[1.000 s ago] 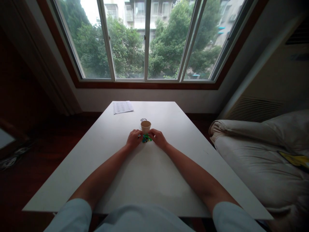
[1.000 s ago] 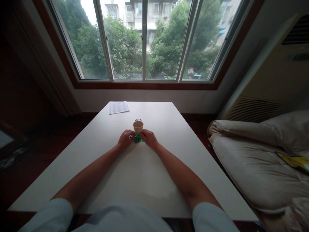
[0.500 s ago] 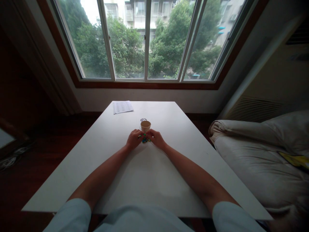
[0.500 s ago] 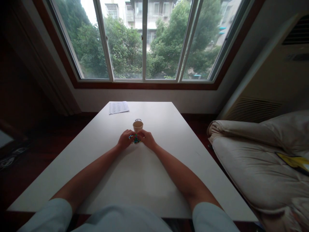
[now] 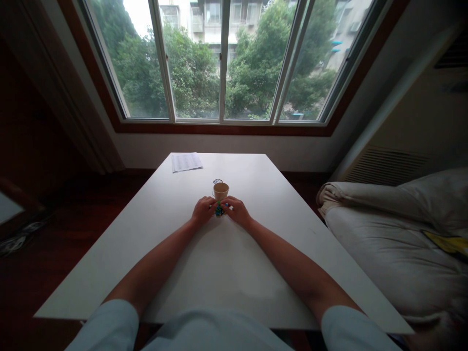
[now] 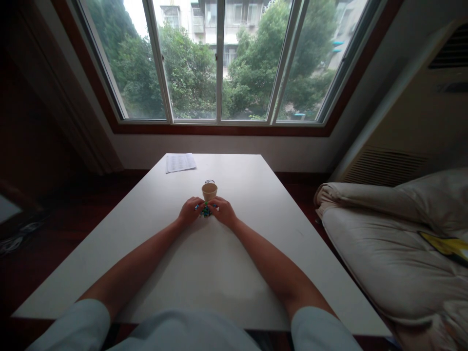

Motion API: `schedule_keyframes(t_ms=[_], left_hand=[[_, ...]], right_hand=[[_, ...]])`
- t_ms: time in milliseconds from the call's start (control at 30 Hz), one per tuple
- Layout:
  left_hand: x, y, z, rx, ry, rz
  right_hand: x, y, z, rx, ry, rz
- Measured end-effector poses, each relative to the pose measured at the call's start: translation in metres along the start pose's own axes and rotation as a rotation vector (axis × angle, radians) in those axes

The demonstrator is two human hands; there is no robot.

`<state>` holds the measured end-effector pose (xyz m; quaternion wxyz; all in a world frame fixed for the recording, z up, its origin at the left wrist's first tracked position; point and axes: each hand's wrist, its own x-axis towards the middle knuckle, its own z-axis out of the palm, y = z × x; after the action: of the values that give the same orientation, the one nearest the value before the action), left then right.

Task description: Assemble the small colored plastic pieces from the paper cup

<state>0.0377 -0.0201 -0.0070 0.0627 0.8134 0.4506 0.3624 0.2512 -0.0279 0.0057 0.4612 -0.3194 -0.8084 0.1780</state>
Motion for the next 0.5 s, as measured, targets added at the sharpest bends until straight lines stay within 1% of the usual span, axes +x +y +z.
schedule_keyframes(t_ms=[300,400,500], left_hand=[[-0.0008,-0.0019,0.0009,-0.039,-0.022,-0.007],[-0.0007,-0.0032,0.0019,-0.050,-0.016,-0.012],[-0.0008,-0.0043,0.0038,-0.045,-0.036,-0.027]], right_hand=[[0.0001,0.0000,0.0000,-0.048,-0.015,-0.052],[-0.0004,-0.0017,-0.0024,-0.106,0.026,-0.065],[-0.0009,-0.0065,-0.0069,-0.180,0.071,-0.102]])
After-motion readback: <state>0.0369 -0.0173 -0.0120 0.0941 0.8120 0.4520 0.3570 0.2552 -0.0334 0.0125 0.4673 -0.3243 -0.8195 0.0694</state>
